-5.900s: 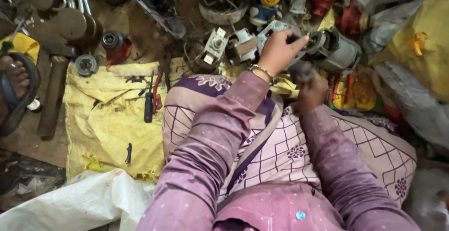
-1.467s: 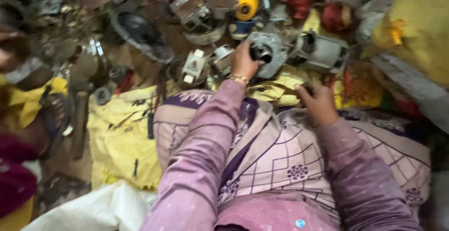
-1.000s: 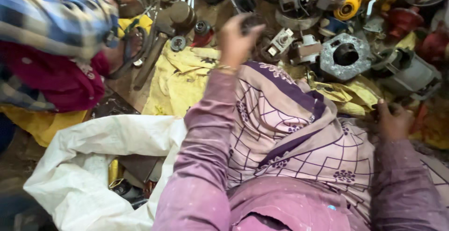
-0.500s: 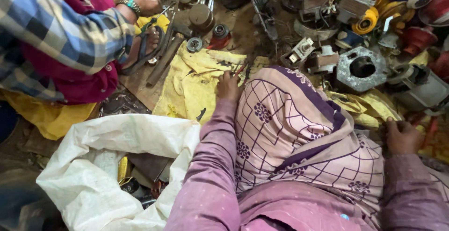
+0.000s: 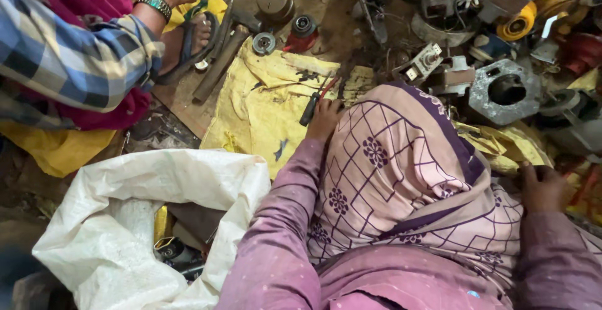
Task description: The person sits on the ground and uses a hammer to strike a metal motor component, attempting to separate its parts. They repeatedly hit the component and inspect the pieces, handling them by hand.
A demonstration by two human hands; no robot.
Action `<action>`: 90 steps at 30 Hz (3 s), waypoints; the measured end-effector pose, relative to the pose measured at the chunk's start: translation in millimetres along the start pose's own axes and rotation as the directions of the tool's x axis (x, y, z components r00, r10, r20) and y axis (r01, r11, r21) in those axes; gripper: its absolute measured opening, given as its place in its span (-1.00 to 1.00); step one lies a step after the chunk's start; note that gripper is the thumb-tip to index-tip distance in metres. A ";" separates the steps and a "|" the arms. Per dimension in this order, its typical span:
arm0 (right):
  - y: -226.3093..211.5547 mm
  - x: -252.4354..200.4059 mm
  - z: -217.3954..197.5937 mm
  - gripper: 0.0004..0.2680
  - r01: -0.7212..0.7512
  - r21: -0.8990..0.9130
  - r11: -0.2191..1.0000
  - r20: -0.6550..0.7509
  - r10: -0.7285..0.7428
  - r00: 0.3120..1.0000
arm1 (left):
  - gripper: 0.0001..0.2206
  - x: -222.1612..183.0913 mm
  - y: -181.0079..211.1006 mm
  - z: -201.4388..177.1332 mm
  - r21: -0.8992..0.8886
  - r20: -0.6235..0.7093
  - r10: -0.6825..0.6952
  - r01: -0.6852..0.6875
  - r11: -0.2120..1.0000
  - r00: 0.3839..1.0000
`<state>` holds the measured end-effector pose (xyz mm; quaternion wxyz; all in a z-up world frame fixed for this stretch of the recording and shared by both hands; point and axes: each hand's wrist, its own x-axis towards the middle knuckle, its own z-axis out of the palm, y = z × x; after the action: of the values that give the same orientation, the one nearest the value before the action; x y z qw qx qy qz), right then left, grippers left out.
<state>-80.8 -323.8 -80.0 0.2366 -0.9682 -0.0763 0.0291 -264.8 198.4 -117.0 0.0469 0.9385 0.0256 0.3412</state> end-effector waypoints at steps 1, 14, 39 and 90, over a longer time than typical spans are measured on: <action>-0.1 -0.6 0.1 -0.69 0.030 -0.046 0.998 -0.011 -0.031 0.999 | -0.85 2.7 -4.2 1.1 -0.036 0.061 -0.067 0.069 0.997 0.996; 26.2 -12.8 20.8 -0.73 -0.042 0.405 0.913 0.047 0.025 0.999 | -0.72 64.2 -289.9 -80.9 -0.304 -0.207 -0.953 0.911 0.278 0.222; 26.5 -11.6 21.8 -0.73 0.002 0.106 0.994 0.072 -0.010 0.997 | -0.18 34.1 -321.0 -45.9 0.485 0.145 -0.951 0.818 0.308 0.272; -151.5 -49.1 -105.7 -0.63 -0.133 0.950 0.281 0.228 -0.340 0.912 | -0.58 234.9 122.4 -224.8 -0.480 0.792 -0.352 0.865 0.146 0.498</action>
<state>-139.8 -246.9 84.8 0.7470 -0.5989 -0.1534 0.2443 -227.5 111.3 217.3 0.6495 0.7216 0.2393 -0.0087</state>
